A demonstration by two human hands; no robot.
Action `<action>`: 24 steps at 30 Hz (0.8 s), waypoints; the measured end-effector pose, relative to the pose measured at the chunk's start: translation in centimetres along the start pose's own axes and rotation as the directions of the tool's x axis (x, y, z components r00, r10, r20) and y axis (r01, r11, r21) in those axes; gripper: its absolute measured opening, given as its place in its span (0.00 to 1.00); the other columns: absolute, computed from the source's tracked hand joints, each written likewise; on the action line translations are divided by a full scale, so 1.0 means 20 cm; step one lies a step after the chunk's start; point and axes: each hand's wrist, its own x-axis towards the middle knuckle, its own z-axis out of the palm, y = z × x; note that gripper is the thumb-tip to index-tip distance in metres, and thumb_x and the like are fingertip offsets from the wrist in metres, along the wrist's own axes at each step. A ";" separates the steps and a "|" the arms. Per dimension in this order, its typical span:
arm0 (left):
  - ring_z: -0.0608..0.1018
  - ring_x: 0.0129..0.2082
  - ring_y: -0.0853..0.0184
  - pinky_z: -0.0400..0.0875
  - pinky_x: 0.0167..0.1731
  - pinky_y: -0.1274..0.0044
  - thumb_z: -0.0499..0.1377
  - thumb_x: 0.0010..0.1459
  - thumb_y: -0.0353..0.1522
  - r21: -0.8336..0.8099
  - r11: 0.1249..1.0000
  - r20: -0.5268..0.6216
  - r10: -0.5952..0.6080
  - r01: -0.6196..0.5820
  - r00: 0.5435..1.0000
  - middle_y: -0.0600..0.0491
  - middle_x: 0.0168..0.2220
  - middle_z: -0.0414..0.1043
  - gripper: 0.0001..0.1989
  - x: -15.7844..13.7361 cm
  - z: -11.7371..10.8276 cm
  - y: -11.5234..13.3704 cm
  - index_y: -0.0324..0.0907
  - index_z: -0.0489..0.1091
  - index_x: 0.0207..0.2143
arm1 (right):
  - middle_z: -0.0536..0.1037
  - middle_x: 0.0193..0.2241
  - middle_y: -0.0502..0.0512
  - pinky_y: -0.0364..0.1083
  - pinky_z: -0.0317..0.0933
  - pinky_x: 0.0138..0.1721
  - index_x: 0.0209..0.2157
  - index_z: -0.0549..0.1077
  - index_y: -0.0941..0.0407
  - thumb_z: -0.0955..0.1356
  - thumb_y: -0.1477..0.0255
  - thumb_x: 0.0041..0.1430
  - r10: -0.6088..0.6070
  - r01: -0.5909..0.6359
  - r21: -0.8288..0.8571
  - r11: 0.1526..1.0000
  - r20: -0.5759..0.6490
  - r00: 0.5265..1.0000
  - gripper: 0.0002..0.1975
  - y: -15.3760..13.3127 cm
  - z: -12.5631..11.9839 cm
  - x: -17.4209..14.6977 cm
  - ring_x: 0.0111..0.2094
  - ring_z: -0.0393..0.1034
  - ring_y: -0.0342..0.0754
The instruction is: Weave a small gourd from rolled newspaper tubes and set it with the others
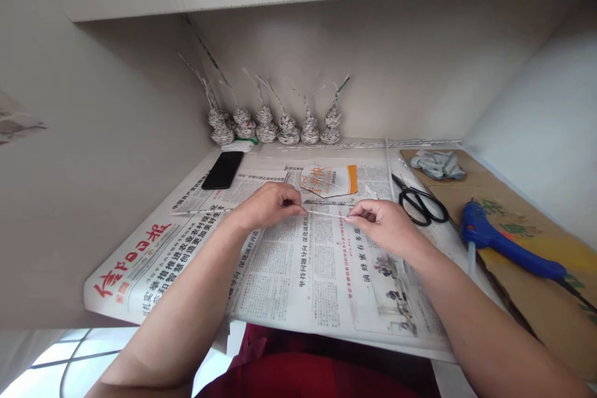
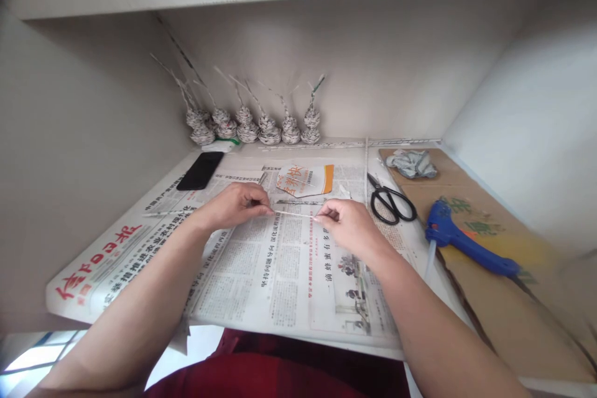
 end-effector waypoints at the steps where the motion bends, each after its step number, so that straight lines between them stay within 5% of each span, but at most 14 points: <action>1: 0.75 0.31 0.70 0.66 0.35 0.77 0.63 0.60 0.39 0.010 1.000 0.009 0.009 -0.009 1.000 0.54 0.29 0.77 0.11 0.00 -0.01 -0.01 0.42 0.76 0.29 | 0.77 0.22 0.48 0.44 0.58 0.27 0.26 0.78 0.53 0.71 0.66 0.53 -0.005 0.005 -0.009 1.000 0.000 1.000 0.07 0.00 0.00 0.00 0.24 0.68 0.44; 5: 0.77 0.36 0.65 0.68 0.40 0.74 0.65 0.57 0.41 0.124 0.991 -0.011 -0.057 0.058 0.998 0.53 0.31 0.79 0.10 0.00 -0.02 -0.02 0.44 0.78 0.30 | 0.76 0.20 0.47 0.44 0.58 0.26 0.26 0.78 0.52 0.71 0.66 0.54 -0.032 0.031 -0.016 0.999 -0.029 0.999 0.06 -0.01 0.02 -0.01 0.23 0.68 0.44; 10: 0.78 0.45 0.58 0.70 0.47 0.67 0.66 0.57 0.43 0.195 0.968 -0.429 -0.061 0.158 0.901 0.48 0.41 0.81 0.14 0.01 0.06 0.08 0.43 0.79 0.39 | 0.80 0.25 0.48 0.44 0.60 0.28 0.29 0.78 0.52 0.71 0.70 0.57 -0.137 0.137 -0.006 0.991 -0.072 0.988 0.04 -0.06 0.07 -0.05 0.24 0.69 0.43; 14: 0.81 0.43 0.64 0.74 0.44 0.73 0.64 0.60 0.33 0.015 0.999 -0.321 0.037 -0.034 0.946 0.50 0.44 0.81 0.09 0.01 0.20 0.18 0.43 0.77 0.44 | 0.80 0.27 0.48 0.44 0.62 0.33 0.31 0.77 0.52 0.70 0.73 0.58 -0.266 0.256 -0.089 0.963 -0.137 0.954 0.03 -0.09 0.13 -0.08 0.28 0.72 0.44; 18: 0.81 0.38 0.66 0.74 0.41 0.74 0.62 0.60 0.29 -0.050 0.999 -0.188 0.002 -0.011 0.982 0.52 0.40 0.81 0.08 0.01 0.26 0.21 0.43 0.78 0.42 | 0.81 0.30 0.49 0.44 0.64 0.33 0.33 0.78 0.52 0.70 0.74 0.58 -0.296 0.286 -0.082 0.955 -0.182 0.938 0.03 -0.11 0.14 -0.09 0.30 0.73 0.44; 24: 0.80 0.36 0.67 0.74 0.41 0.74 0.61 0.61 0.27 -0.087 0.995 -0.262 0.024 -0.049 0.965 0.53 0.36 0.80 0.06 0.01 0.23 0.19 0.43 0.78 0.37 | 0.81 0.29 0.49 0.44 0.63 0.30 0.34 0.78 0.52 0.71 0.72 0.58 -0.286 0.272 -0.090 0.958 -0.244 0.927 0.01 -0.12 0.12 -0.09 0.27 0.72 0.44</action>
